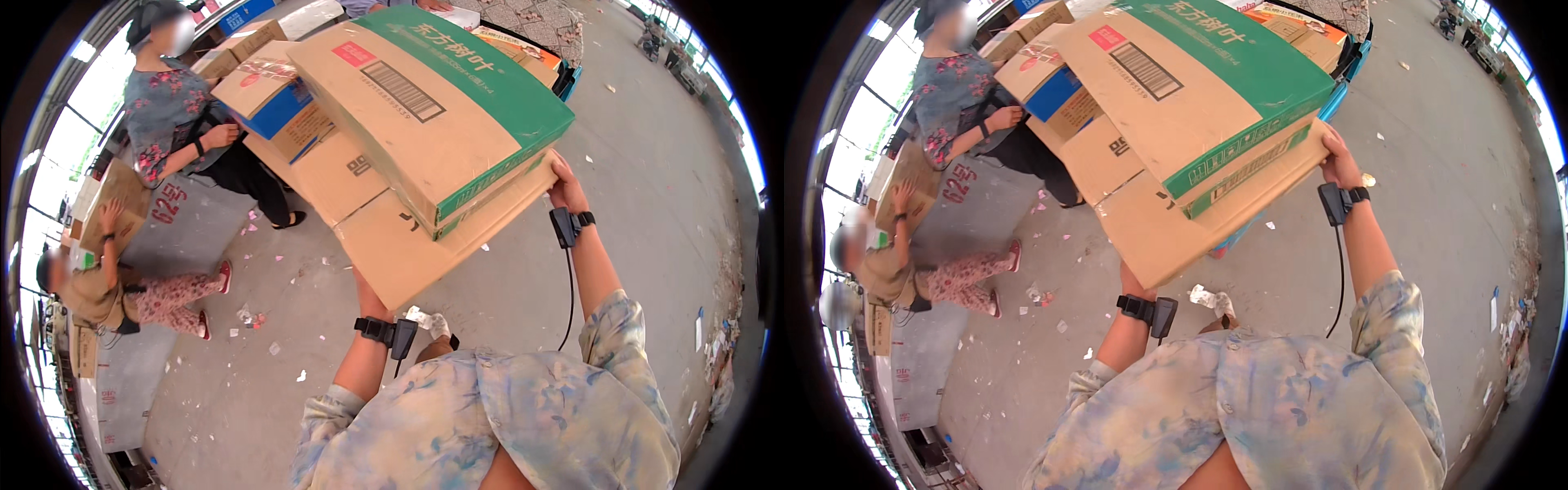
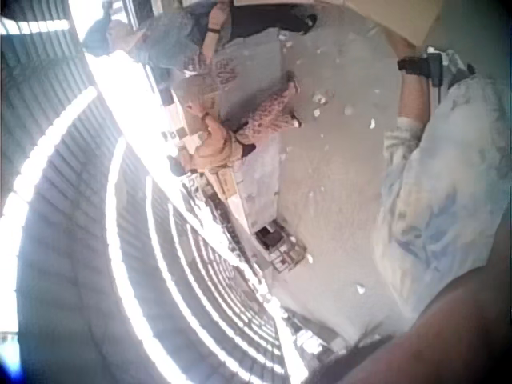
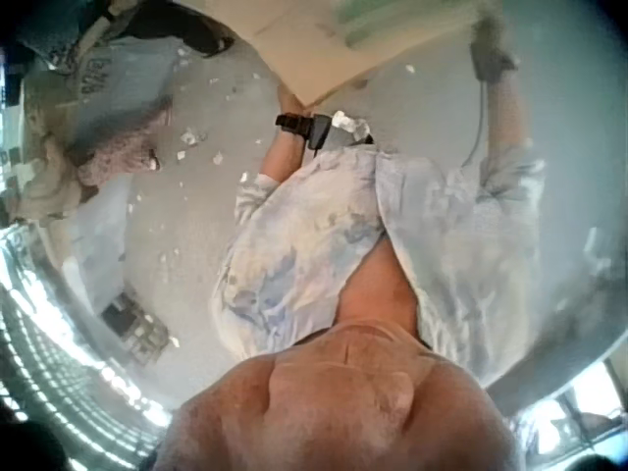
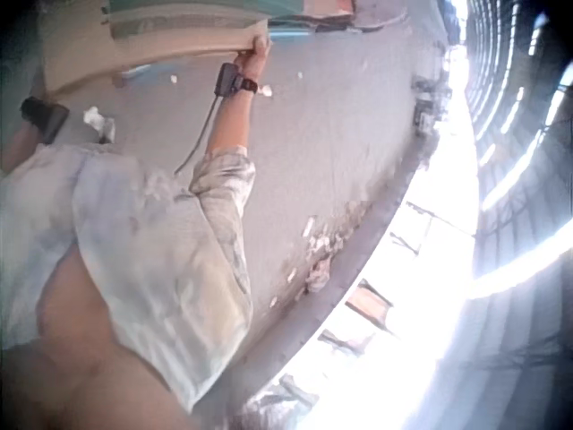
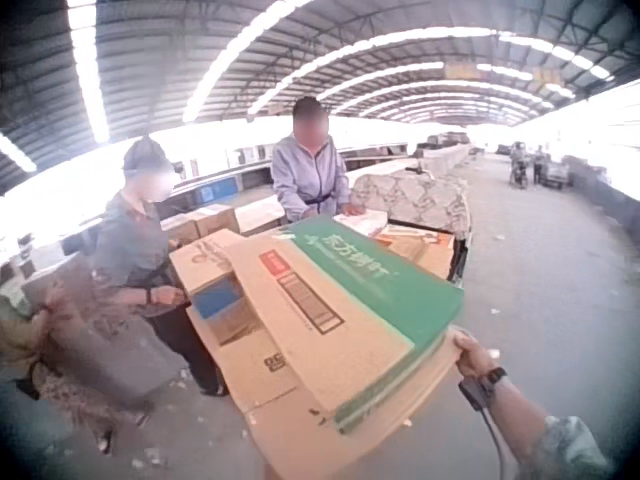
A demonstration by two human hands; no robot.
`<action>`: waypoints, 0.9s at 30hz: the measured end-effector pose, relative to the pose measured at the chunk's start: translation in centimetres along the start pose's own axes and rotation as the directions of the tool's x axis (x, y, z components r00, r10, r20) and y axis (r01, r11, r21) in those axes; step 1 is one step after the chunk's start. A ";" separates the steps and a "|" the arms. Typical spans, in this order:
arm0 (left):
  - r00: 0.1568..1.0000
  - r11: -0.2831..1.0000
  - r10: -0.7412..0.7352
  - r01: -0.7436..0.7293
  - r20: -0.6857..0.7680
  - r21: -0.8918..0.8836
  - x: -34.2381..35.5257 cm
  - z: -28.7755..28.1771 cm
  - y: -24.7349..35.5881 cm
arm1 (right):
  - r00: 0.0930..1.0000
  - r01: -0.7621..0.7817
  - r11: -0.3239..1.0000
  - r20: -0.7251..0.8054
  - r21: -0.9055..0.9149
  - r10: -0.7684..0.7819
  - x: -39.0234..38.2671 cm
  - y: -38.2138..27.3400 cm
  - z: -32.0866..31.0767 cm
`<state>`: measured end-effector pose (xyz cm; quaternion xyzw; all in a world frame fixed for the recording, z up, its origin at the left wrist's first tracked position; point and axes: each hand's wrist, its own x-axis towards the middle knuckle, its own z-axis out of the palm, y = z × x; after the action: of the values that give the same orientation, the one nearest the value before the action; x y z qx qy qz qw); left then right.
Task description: The person lifts and carries cardboard boxes to a blue motorized tricycle, arranges them into a stack on the cargo bed, and helps another person secure the pile with a blue rope.
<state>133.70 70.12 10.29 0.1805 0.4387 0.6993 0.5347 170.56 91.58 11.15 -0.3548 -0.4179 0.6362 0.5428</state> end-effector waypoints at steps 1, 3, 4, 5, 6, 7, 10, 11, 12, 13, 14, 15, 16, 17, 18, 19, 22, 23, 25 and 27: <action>1.000 0.999 -0.005 0.004 -0.029 -0.032 0.1 1.0 1.0 | 1.000 -0.017 1.000 0.012 -0.002 0.017 1.4 -0.6 0.7; 0.998 0.998 -0.018 0.014 -0.064 -0.057 0.8 2.7 1.1 | 0.998 -0.038 0.999 0.050 0.001 0.038 4.4 -1.7 1.0; 0.997 0.998 -0.020 0.015 -0.078 -0.063 1.2 3.7 1.3 | 0.997 -0.044 0.999 0.068 0.009 0.043 6.2 -2.4 1.2; 0.993 0.996 -0.027 0.017 -0.115 -0.086 1.4 4.8 1.6 | 0.999 -0.035 0.999 0.041 -0.003 0.035 8.1 -2.3 0.9; 0.988 0.994 -0.032 0.016 -0.152 -0.104 1.2 6.1 1.8 | 1.000 -0.025 1.000 0.016 -0.010 0.025 9.9 -2.0 0.7; 0.982 0.992 -0.036 0.013 -0.187 -0.122 1.3 6.9 1.8 | 1.000 -0.015 1.000 -0.010 -0.017 0.015 11.1 -1.6 0.2; 0.997 0.993 -0.068 0.065 -0.030 -0.095 3.4 4.4 0.9 | 0.998 0.057 0.998 -0.004 -0.031 -0.057 12.9 0.1 0.8; 0.996 0.994 -0.070 0.065 -0.057 -0.091 4.0 3.2 0.1 | 0.998 0.056 0.997 0.008 -0.049 -0.056 13.0 -0.2 2.6; 0.994 0.993 -0.082 0.076 -0.072 -0.085 4.7 2.4 -0.6 | 0.999 0.036 0.997 -0.019 -0.071 -0.038 13.4 -0.5 3.1; 0.992 0.993 -0.093 0.086 -0.088 -0.079 5.1 1.8 -1.3 | 0.999 0.015 0.996 -0.043 -0.093 -0.019 13.8 -0.8 3.5; 0.989 0.986 -0.128 0.119 -0.076 -0.114 5.3 2.6 -1.1 | 0.997 -0.001 0.993 -0.071 -0.116 -0.007 14.3 -0.8 3.4; 0.986 0.979 -0.150 0.138 -0.071 -0.151 5.1 3.6 -0.2 | 0.998 0.008 0.991 -0.067 -0.135 -0.017 14.7 -0.3 3.4; 0.983 0.970 -0.169 0.153 -0.069 -0.190 4.9 4.2 0.2 | 0.998 0.017 0.988 -0.059 -0.154 -0.026 14.8 -0.1 3.0; 0.989 0.983 -0.134 0.124 -0.065 -0.136 5.3 4.2 -0.4 | 0.998 0.012 0.987 -0.058 -0.162 -0.022 15.5 0.1 1.7; 0.992 0.994 -0.082 0.075 -0.092 -0.081 5.8 3.0 -1.2 | 0.997 -0.009 0.984 -0.080 -0.176 -0.005 15.2 -0.5 3.3; 0.994 0.999 -0.040 0.038 -0.103 -0.022 6.2 2.6 -1.6 | 0.998 -0.012 0.984 -0.059 -0.178 0.002 15.1 -1.0 3.6; 0.971 0.996 -0.071 0.058 -0.230 -0.061 5.7 4.8 -0.5 | 0.997 0.010 0.982 -0.078 -0.187 -0.025 14.5 -0.8 2.7; 0.971 0.996 -0.060 0.042 -0.233 -0.082 5.6 5.0 -0.3 | 0.995 0.001 0.986 -0.101 -0.170 -0.019 14.2 -1.4 3.8; 0.970 0.994 -0.052 0.027 -0.236 -0.108 5.3 3.9 -0.6 | 0.997 0.012 0.988 -0.075 -0.151 -0.024 13.4 -1.6 4.3; 0.968 0.998 0.021 -0.034 -0.252 -0.048 5.3 3.2 -1.1 | 0.996 0.064 0.987 -0.047 -0.146 -0.071 13.7 -1.5 4.5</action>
<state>134.79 76.32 10.04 0.0827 0.4820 0.7350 0.4697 164.84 104.56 14.32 -0.3953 -0.4606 0.5761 0.5475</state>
